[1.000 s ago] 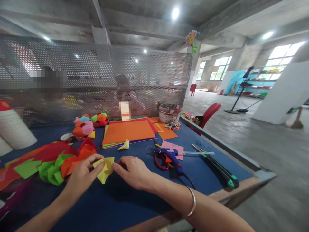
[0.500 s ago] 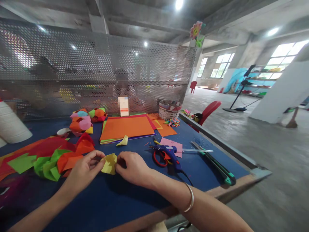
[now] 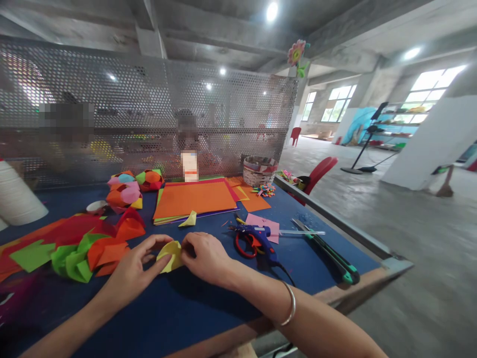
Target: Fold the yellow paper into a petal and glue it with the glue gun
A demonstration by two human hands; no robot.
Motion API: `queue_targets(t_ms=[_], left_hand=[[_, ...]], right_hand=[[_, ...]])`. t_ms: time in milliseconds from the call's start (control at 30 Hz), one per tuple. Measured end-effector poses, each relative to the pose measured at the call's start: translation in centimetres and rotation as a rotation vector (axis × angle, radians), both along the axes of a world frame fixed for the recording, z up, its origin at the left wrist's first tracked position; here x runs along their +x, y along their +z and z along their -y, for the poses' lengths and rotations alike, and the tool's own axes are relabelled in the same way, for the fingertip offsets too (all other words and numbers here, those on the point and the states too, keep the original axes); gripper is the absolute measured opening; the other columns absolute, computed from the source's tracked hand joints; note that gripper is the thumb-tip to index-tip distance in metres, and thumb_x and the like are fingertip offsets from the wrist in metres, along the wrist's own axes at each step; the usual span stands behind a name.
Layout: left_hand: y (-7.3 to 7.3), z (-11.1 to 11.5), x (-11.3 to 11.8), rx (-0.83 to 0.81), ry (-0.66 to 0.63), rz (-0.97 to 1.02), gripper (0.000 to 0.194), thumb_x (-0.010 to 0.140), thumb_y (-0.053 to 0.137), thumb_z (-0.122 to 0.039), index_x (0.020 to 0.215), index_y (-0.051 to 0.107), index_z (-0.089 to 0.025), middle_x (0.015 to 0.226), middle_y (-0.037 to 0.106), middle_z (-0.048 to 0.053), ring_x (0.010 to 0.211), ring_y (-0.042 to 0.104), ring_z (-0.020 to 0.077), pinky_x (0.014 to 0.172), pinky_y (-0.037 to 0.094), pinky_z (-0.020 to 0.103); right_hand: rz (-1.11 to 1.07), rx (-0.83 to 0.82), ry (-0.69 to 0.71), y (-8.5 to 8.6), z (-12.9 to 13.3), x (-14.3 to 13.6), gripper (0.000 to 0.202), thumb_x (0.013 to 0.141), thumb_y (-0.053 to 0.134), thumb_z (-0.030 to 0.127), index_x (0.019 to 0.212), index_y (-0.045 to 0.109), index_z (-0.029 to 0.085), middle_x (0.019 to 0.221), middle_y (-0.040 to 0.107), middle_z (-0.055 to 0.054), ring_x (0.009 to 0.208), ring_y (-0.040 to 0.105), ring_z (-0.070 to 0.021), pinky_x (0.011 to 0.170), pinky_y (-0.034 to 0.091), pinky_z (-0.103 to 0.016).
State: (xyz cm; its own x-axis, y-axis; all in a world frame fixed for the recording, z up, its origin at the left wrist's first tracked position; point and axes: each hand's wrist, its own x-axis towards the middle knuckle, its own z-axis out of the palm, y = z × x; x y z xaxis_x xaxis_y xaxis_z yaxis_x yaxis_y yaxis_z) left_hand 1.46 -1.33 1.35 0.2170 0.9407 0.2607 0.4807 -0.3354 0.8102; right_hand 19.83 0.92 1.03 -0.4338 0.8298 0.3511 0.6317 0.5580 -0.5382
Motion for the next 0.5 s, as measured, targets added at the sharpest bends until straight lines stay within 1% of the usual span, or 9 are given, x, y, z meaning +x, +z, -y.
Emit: queue_targets(t_ms=[133, 300, 400, 500], left_hand=[[0.17, 0.01, -0.19, -0.052, -0.019, 0.026, 0.022, 0.087, 0.054, -0.04, 0.093, 0.062, -0.021, 0.088, 0.069, 0.002, 0.084, 0.067, 0.0189, 0.076, 0.053, 0.029], [-0.08, -0.38, -0.36, -0.1, -0.009, 0.061, 0.024, 0.084, 0.055, -0.041, 0.09, 0.065, -0.019, 0.077, 0.069, 0.001, 0.071, 0.065, 0.0176, 0.064, 0.05, 0.026], [0.09, -0.5, -0.34, -0.131, -0.007, 0.104, 0.026, 0.081, 0.057, -0.041, 0.084, 0.068, -0.018, 0.073, 0.069, 0.001, 0.069, 0.063, 0.0179, 0.062, 0.049, 0.026], [0.44, -0.45, -0.34, -0.187, -0.013, 0.151, 0.024, 0.077, 0.06, -0.041, 0.078, 0.07, -0.018, 0.071, 0.069, 0.001, 0.068, 0.063, 0.018, 0.062, 0.049, 0.026]], right_hand=[[-0.032, 0.008, 0.022, 0.11, 0.14, -0.04, 0.011, 0.079, 0.054, 0.011, 0.082, 0.063, 0.016, 0.077, 0.066, -0.003, 0.071, 0.058, -0.0141, 0.066, 0.04, -0.023], [-0.06, 0.019, 0.073, 0.48, 0.5, -0.17, 0.01, 0.081, 0.054, 0.011, 0.082, 0.062, 0.016, 0.076, 0.065, -0.002, 0.07, 0.056, -0.0127, 0.065, 0.04, -0.022], [-0.054, 0.013, 0.083, 0.53, 0.7, -0.23, 0.009, 0.082, 0.055, 0.011, 0.082, 0.062, 0.017, 0.076, 0.064, -0.001, 0.071, 0.055, -0.0129, 0.067, 0.041, -0.023], [-0.075, 0.013, 0.098, 0.4, 0.83, -0.25, 0.006, 0.084, 0.056, 0.015, 0.085, 0.061, 0.017, 0.079, 0.064, -0.002, 0.074, 0.056, -0.0136, 0.069, 0.042, -0.023]])
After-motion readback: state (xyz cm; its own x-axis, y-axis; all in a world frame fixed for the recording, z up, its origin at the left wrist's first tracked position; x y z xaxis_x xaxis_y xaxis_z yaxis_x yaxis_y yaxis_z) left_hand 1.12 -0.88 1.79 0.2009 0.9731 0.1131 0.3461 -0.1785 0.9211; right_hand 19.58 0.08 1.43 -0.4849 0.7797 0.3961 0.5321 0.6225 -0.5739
